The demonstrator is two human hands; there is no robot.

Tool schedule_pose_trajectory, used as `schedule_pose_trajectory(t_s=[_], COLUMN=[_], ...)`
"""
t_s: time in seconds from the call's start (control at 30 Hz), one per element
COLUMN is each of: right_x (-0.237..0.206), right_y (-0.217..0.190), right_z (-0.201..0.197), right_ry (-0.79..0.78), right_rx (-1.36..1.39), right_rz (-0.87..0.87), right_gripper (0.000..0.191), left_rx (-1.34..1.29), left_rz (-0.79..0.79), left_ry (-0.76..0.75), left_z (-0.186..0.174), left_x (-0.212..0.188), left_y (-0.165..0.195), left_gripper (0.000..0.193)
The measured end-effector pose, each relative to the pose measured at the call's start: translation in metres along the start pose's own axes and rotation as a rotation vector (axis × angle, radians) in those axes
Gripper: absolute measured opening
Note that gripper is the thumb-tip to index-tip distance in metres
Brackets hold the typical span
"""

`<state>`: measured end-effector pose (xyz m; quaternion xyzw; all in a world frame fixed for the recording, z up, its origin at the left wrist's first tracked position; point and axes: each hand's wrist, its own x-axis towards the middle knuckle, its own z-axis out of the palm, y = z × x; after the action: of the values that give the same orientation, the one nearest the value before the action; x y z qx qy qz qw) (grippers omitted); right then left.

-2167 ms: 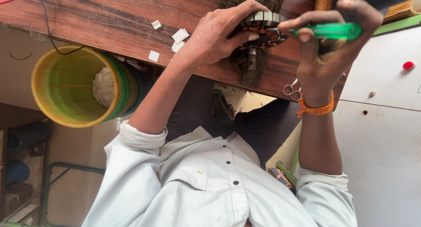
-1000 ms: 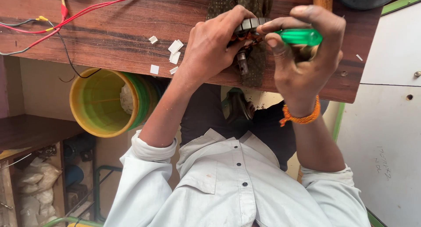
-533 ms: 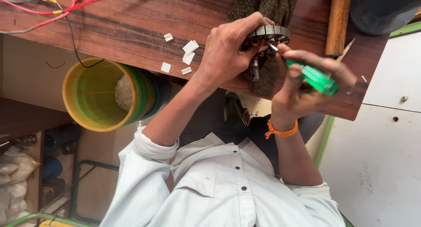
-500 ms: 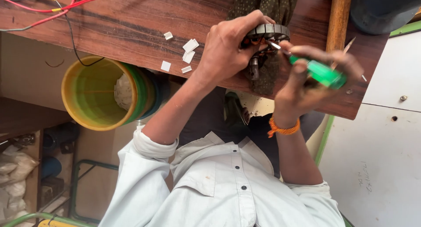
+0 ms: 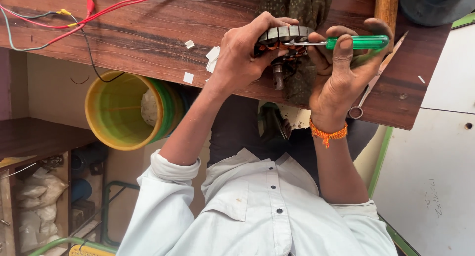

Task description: The person uses a screwdriver to adjust copper windings on a motor stator, then cuts small white insulating paper pieces with scissors and inserts them into the stator slots. The person continues to adjust the windings and place insulation throughout the clip.

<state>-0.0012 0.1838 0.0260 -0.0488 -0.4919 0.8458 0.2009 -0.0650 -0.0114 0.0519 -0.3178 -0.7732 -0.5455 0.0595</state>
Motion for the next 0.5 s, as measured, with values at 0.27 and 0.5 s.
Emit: schedule_pose_trajectory(t_s=[0.27,0.5], right_x=[-0.021,-0.012], right_y=[-0.006,-0.006], right_z=[0.015,-0.002], right_ry=[0.02,-0.047], right_rx=[0.2,0.123], right_rz=[0.129,-0.181], right_gripper=[0.05,0.053], left_rx=[0.047,-0.007], left_rz=[0.022,0.024], left_ry=[-0.065,-0.065], left_z=[-0.001,-0.001], left_x=[-0.001,-0.005], left_y=[-0.001,-0.001], left_gripper=[0.035,0.035])
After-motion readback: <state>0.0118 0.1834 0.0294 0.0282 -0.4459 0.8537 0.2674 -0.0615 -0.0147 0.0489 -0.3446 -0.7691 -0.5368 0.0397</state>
